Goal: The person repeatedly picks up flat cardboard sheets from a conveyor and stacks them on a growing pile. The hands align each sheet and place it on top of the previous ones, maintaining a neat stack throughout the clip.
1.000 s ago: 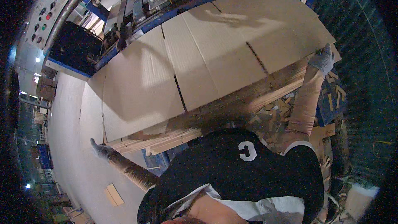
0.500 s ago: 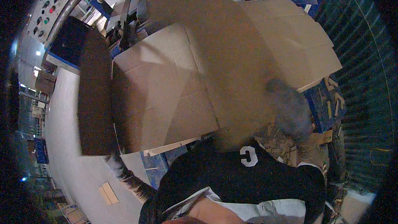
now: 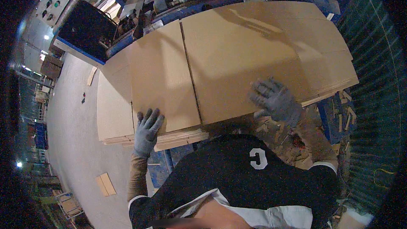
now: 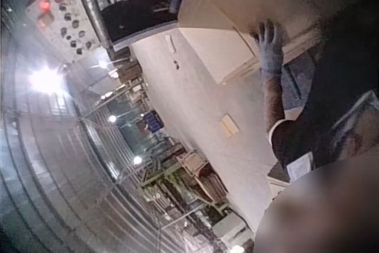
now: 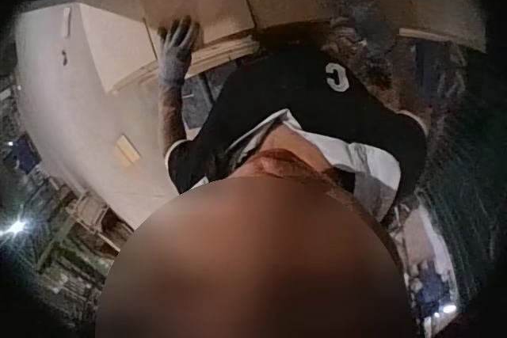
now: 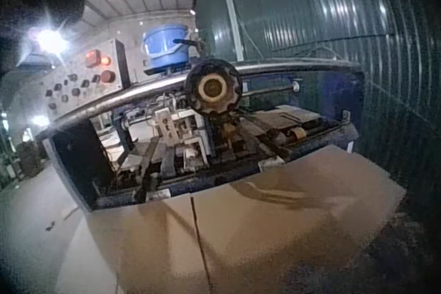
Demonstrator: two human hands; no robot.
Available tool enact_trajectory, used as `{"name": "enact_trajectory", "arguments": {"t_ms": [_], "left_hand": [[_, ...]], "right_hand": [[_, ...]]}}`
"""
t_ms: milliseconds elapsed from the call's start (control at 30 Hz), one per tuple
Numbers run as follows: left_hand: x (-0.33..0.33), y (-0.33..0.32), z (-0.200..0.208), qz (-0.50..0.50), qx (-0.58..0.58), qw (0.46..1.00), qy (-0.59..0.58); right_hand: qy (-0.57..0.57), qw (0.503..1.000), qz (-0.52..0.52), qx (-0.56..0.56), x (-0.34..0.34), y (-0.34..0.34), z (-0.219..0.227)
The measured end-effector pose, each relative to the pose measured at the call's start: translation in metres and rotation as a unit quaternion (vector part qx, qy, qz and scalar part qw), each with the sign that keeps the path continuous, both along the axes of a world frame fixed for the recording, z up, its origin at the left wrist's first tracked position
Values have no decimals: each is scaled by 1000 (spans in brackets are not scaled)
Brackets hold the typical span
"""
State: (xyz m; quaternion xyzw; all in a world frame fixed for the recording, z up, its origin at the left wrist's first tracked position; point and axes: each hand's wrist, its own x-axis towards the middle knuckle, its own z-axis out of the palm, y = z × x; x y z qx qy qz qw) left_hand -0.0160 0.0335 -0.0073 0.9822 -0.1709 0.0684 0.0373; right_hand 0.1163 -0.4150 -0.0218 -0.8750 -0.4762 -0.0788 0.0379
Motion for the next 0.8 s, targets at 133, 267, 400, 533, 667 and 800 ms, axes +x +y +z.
{"name": "enact_trajectory", "arguments": {"t_ms": [133, 267, 400, 533, 667, 800], "left_hand": [[15, 3, -4, -27, -4, 1000, -12], [25, 3, -10, -80, -53, 992, -88], [27, -13, -3, -59, -50, 996, -41], [26, -44, 16, -6, -127, 988, -86], [48, -42, 16, -51, -72, 994, -57], [89, 16, -8, -103, -87, 985, -111]], "right_hand": [[17, 996, -84, 4, 23, -24, 8], [18, 990, -135, 36, 39, -47, 10], [11, 990, -133, 43, 60, -62, 2], [-12, 988, -142, 58, 77, -88, 2], [-84, 989, -91, 81, 81, -99, 5], [11, 983, -181, 18, 100, -79, 10]]}}
